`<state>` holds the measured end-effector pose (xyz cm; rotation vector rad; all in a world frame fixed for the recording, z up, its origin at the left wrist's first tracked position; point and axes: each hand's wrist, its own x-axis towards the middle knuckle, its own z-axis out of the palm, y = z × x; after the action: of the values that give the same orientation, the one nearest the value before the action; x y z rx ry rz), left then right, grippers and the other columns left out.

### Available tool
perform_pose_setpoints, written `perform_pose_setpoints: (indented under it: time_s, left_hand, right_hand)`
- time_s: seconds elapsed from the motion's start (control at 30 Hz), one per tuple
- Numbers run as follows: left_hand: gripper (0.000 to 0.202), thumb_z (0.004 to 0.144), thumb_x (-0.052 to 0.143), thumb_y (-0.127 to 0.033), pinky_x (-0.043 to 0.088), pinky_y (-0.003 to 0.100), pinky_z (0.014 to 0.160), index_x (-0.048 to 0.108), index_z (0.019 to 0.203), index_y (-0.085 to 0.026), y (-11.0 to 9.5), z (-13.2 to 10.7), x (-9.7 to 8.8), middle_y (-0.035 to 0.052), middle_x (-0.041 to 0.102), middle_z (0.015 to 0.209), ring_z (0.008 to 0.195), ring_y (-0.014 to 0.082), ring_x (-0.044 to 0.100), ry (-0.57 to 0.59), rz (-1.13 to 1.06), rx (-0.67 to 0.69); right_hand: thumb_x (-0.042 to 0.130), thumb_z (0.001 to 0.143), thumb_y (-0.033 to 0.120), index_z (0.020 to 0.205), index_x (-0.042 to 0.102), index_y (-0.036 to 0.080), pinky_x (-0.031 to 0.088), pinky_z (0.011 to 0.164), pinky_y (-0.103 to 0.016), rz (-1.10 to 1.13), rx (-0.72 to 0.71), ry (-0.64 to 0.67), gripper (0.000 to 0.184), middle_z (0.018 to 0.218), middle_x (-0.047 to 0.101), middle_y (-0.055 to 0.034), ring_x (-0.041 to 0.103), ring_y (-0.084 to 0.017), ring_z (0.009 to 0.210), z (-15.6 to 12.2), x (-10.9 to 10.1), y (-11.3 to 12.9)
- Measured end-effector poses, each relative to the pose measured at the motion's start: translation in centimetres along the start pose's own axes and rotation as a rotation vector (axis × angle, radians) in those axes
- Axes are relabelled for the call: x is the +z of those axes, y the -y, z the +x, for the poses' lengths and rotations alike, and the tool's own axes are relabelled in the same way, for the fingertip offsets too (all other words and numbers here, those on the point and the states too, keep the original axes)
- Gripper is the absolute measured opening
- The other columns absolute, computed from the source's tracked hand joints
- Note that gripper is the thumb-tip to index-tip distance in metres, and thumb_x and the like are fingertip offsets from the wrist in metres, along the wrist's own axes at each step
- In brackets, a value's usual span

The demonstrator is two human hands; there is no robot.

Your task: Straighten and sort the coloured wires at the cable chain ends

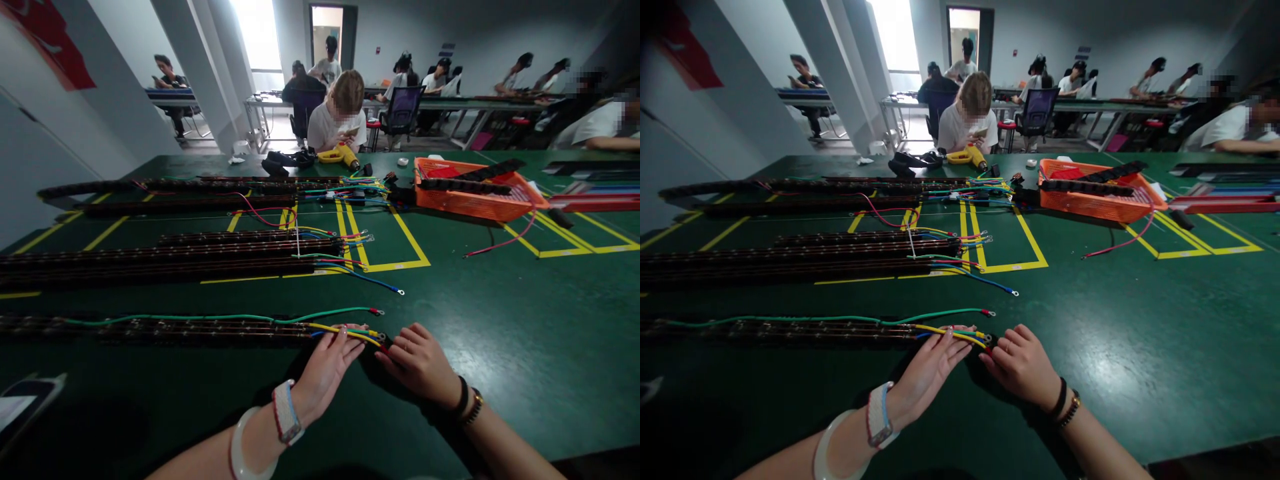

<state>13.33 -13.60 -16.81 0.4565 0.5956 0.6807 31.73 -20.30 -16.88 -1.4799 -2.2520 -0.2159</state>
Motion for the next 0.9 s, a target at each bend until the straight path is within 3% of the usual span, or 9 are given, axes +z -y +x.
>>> perform_pose_setpoints:
  time_s: [0.23,0.7,0.9]
  left_hand:
    - [0.020,0.086,0.055,-0.029,0.038,0.044,0.102,0.061,0.096,-0.013,0.0,-0.1,0.7,0.0136,0.066,0.108,0.107,0.0240,0.059,-0.091,0.042,0.003]
    - [0.030,0.082,0.057,-0.040,0.041,0.045,0.098,0.061,0.094,-0.013,0.5,0.0,0.4,0.0142,0.066,0.104,0.103,0.0261,0.061,-0.131,0.026,-0.005]
    - [0.022,0.085,0.056,-0.032,0.043,0.043,0.098,0.062,0.094,-0.013,-0.1,0.4,0.5,0.0124,0.067,0.104,0.105,0.0251,0.060,-0.137,0.046,-0.025]
  right_hand:
    - [0.055,0.087,0.027,0.059,0.050,0.019,0.029,0.064,-0.030,-0.086,0.116,-0.069,0.030,0.056,0.051,0.0001,0.041,-0.013,0.060,1.1,-0.3,-2.1]
    - [0.051,0.089,0.036,0.057,0.053,0.018,0.030,0.068,-0.028,-0.012,0.224,0.078,0.037,0.058,0.055,-0.0005,0.044,-0.013,0.061,3.2,2.2,-3.8]
    - [0.051,0.089,0.037,0.058,0.055,0.019,0.029,0.070,-0.029,-0.045,0.239,0.115,0.036,0.059,0.058,0.0002,0.044,-0.014,0.063,3.6,2.4,-3.9]
